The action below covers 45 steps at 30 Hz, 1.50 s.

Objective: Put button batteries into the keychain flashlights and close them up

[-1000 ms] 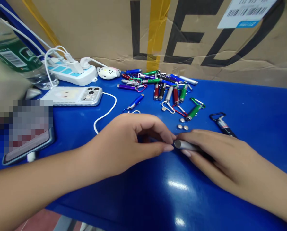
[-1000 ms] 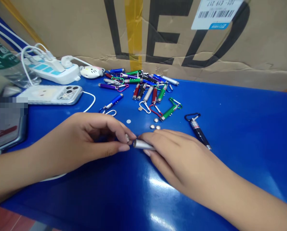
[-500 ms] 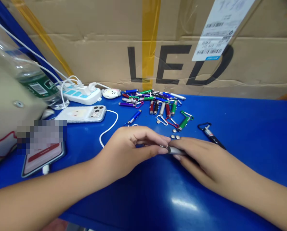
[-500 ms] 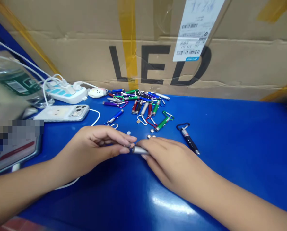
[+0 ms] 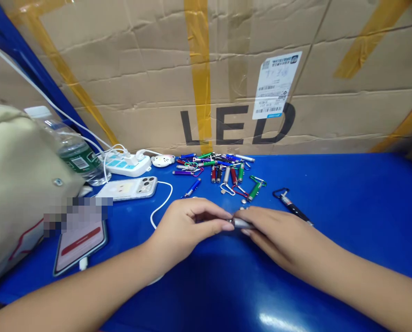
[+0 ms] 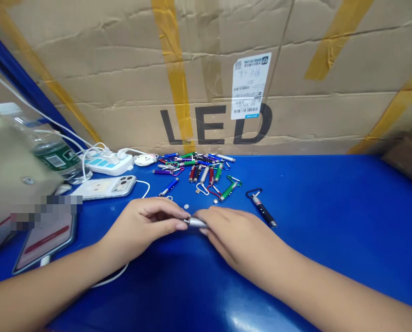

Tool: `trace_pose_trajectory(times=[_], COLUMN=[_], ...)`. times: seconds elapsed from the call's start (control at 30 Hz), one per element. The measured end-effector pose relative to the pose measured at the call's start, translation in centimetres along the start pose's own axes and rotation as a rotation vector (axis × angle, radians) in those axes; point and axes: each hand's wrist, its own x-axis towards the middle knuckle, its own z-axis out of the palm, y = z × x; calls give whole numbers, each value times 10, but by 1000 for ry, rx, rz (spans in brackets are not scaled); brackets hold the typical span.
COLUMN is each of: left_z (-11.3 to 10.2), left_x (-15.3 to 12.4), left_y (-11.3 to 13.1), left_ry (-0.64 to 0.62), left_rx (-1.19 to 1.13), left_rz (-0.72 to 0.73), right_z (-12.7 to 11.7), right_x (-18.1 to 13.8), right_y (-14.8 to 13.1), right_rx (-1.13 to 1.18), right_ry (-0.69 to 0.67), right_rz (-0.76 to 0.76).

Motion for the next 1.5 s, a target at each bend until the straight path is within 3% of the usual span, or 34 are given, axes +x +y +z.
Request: trace_pose_trajectory(times=[0.27,0.43,0.5,0.6,0.77,0.97,1.07,1.23,1.3,1.5], left_z=[2,0,-1,-1,4,6,4,-1,-3,-3], left_x=[1,2,1,0,0,0,-1,-4,-4,-2], left_y=[-3,-2,1,2,-3,-5,-5,-5,-5,-2], left_ry=[35,-51,-75,-111,-175,-141,-97,-103,-111,-52], left_rx=[159,271,298,254,-30,-160,-43,309,369,427], left_rz=[-35,199,216,61,-172,-240,-150,323,442,374], right_z=[6,6,4,3,2,1,1,4,6,5], right_x=[-3,-3,-3,-3,-5,-6,-7,-9,-10,-7], right_y=[-1,2,2,1,2,3,2,-3,-4,-4], right_rx=[-64,-160,-197,-247,-311,-405,-450,-217,-64,162], right_ry=[51,58,59,83,95,73,89,25,-26,21], right_rz=[-33,-102,-118,-139,-164,-203,-219,-96,-21,187])
